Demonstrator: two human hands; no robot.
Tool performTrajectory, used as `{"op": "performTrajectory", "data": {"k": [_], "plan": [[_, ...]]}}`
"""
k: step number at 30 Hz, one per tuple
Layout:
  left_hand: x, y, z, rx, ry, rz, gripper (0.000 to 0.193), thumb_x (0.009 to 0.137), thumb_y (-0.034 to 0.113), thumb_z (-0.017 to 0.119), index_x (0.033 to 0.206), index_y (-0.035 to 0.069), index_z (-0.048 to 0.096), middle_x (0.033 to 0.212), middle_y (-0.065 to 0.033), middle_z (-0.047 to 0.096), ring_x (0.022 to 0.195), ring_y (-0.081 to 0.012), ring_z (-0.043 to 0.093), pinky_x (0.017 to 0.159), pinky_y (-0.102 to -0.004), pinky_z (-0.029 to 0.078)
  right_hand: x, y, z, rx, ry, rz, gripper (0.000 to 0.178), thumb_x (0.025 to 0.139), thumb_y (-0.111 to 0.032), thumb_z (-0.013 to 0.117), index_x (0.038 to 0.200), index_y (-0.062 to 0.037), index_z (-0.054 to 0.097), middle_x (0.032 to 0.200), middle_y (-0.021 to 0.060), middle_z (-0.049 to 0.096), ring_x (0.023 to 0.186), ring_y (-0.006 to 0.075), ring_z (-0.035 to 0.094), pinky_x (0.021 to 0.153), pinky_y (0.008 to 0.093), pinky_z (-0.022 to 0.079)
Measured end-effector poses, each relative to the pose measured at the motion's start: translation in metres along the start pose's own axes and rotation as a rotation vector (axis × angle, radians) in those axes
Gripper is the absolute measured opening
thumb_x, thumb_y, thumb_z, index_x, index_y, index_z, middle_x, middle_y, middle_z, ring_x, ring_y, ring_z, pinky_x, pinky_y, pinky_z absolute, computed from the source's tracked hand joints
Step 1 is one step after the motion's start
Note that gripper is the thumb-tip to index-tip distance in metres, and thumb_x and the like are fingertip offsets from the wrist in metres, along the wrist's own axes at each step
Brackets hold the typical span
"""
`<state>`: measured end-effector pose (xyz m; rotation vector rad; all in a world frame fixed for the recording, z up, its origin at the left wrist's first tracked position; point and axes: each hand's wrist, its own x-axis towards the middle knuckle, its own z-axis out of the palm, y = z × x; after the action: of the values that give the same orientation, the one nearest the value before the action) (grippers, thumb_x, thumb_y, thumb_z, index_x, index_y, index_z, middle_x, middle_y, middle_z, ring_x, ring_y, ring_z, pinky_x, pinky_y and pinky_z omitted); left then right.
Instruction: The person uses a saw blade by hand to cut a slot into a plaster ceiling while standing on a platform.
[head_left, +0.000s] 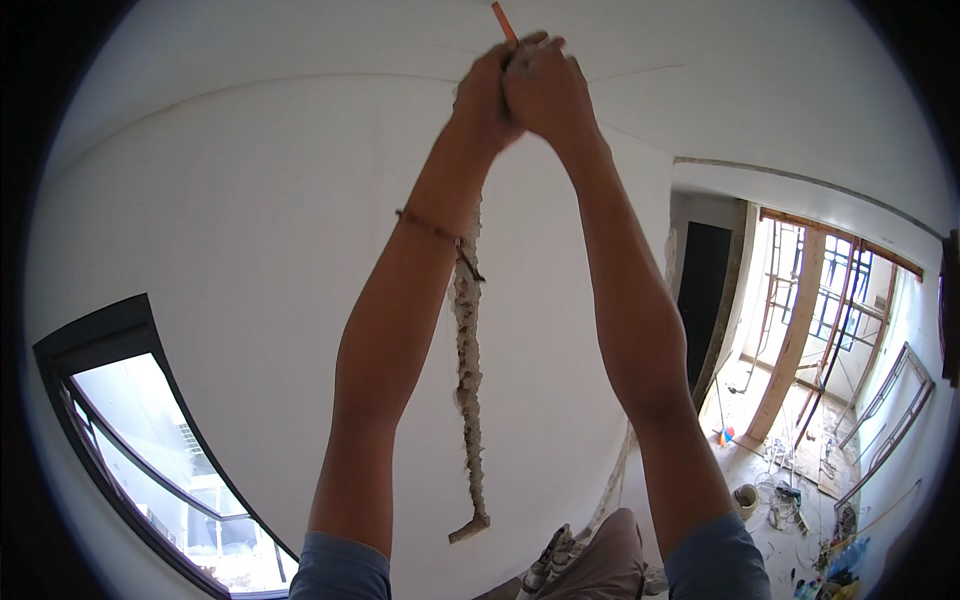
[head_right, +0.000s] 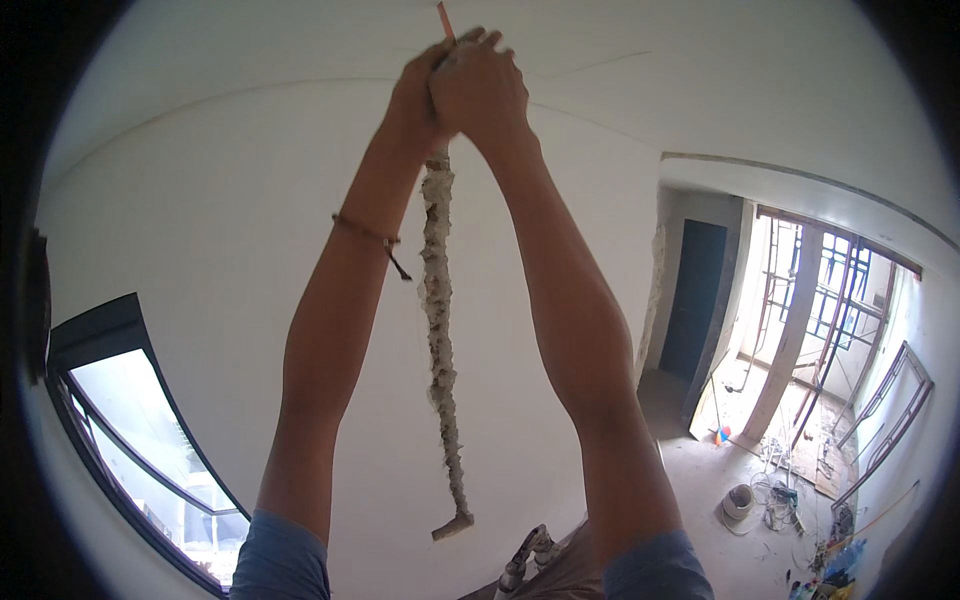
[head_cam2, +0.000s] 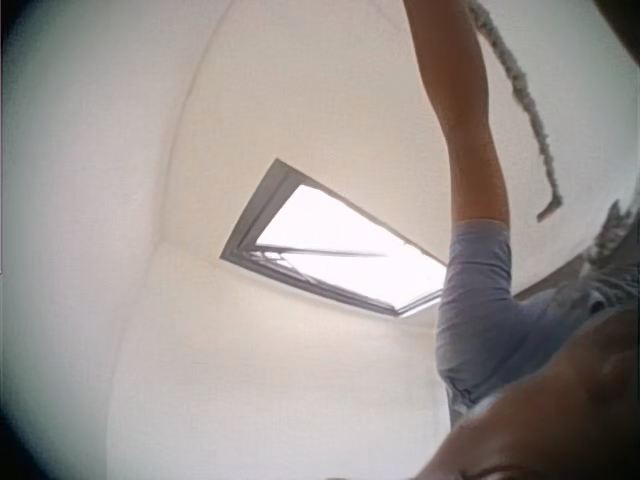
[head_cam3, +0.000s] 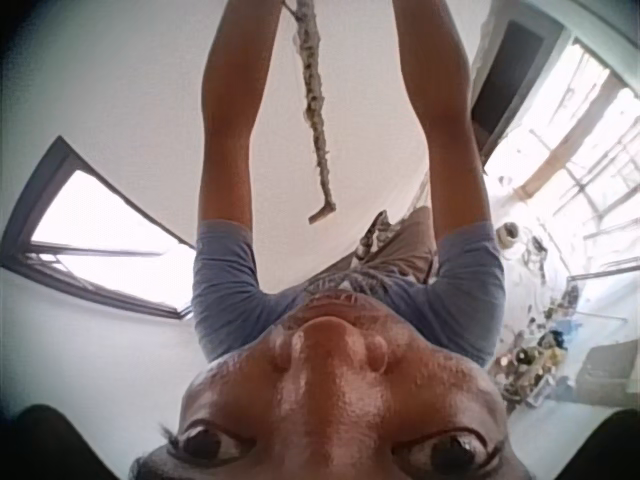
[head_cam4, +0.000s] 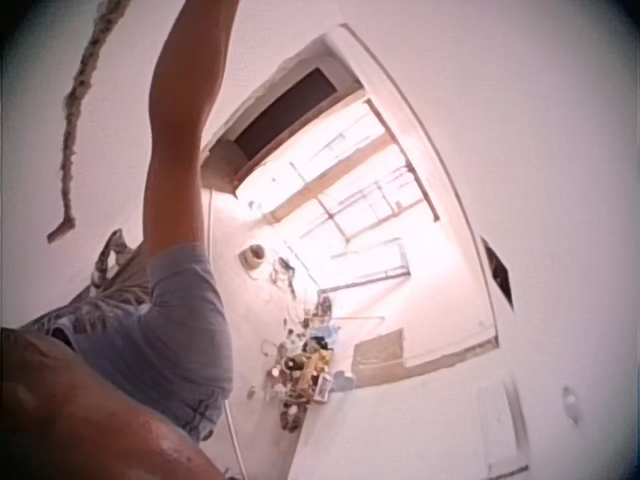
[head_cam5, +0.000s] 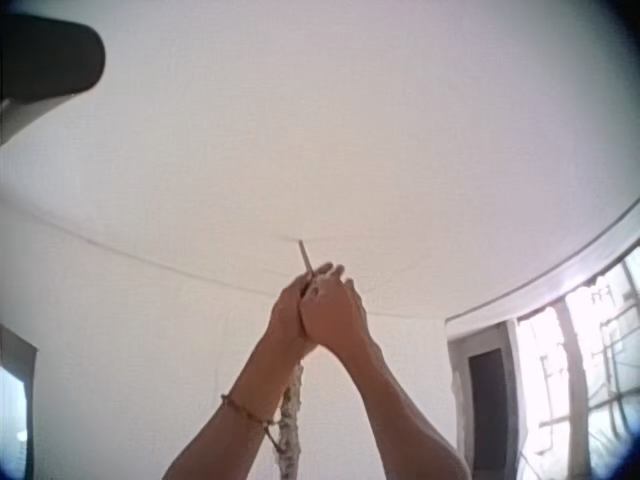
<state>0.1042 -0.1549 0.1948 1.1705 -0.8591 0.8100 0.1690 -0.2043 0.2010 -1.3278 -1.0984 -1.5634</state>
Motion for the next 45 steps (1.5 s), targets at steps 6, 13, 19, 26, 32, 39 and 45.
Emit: {"op": "performTrajectory", "data": {"k": [6,13,19,26,32,39,45], "plan": [[0.059,0.041,-0.021,-0.156,-0.069,-0.057,0.020,0.095,0.017,0.045,0.093,0.003,0.058,0.081,-0.0069,0.062,0.073,-0.0187,0.059,0.066,-0.0325,0.052,0.055,-0.025,-0.011,0.285,-0.181,0.071,0.031,0.085,-0.016,0.046,0.094,0.0086,0.063,0.103,0.0285,0.061,0.098,0.0391,0.059,0.085,0.0438,0.050],[-0.008,0.001,-0.023,-0.038,-0.024,0.019,0.018,0.095,0.016,0.044,0.094,0.005,0.057,0.088,-0.0035,0.060,0.078,-0.0144,0.057,0.070,-0.0277,0.048,-0.024,-0.025,-0.038,0.457,-0.156,0.121,0.031,0.086,-0.016,0.040,0.096,0.0079,0.057,0.092,0.0275,0.063,0.087,0.0431,0.061,0.078,0.0486,0.049],[-0.044,-0.023,0.002,-0.083,0.120,0.040,0.019,0.096,0.014,0.040,0.093,0.004,0.056,0.089,-0.0060,0.060,0.081,-0.0172,0.057,0.073,-0.0305,0.049,-0.055,-0.013,-0.039,0.479,-0.179,0.055,0.028,0.084,-0.011,0.040,0.093,0.0071,0.059,0.085,0.0269,0.063,0.081,0.0453,0.061,0.076,0.0492,0.050],[0.064,0.058,-0.039,-0.090,-0.093,-0.048,0.013,0.092,0.009,0.049,0.095,0.001,0.059,0.083,-0.0042,0.061,0.076,-0.0120,0.058,0.069,-0.0288,0.051,0.050,-0.040,-0.027,0.375,-0.329,0.094,0.024,0.085,-0.009,0.043,0.088,0.0069,0.060,0.087,0.0243,0.064,0.082,0.0346,0.064,0.070,0.0413,0.053],[0.005,0.003,-0.031,0.319,0.031,0.217,0.019,0.094,0.014,0.045,0.091,0.003,0.059,0.085,-0.0044,0.060,0.080,-0.0145,0.057,0.072,-0.0285,0.049,-0.004,-0.014,0.002,0.336,-0.042,-0.115,0.027,0.084,-0.012,0.040,0.085,0.0090,0.058,0.089,0.0273,0.062,0.082,0.0453,0.061,0.077,0.0492,0.050],[-0.024,-0.012,-0.009,-0.008,0.071,0.103,0.019,0.095,0.016,0.044,0.091,0.003,0.057,0.085,-0.0055,0.061,0.077,-0.0152,0.059,0.069,-0.0291,0.050,-0.034,-0.020,-0.033,0.484,-0.114,0.065,0.026,0.083,-0.011,0.042,0.080,0.0079,0.060,0.077,0.0266,0.062,0.077,0.0434,0.062,0.075,0.0488,0.051],[0.080,0.049,-0.032,-0.126,0.004,0.039,0.021,0.095,0.016,0.042,0.090,0.001,0.056,0.076,-0.0077,0.059,0.066,-0.0200,0.056,0.060,-0.0340,0.052,0.069,-0.032,-0.023,0.420,-0.459,0.180,0.032,0.086,-0.018,0.040,0.085,0.0086,0.058,0.086,0.0263,0.063,0.072,0.0294,0.065,0.056,0.0399,0.051]]}}
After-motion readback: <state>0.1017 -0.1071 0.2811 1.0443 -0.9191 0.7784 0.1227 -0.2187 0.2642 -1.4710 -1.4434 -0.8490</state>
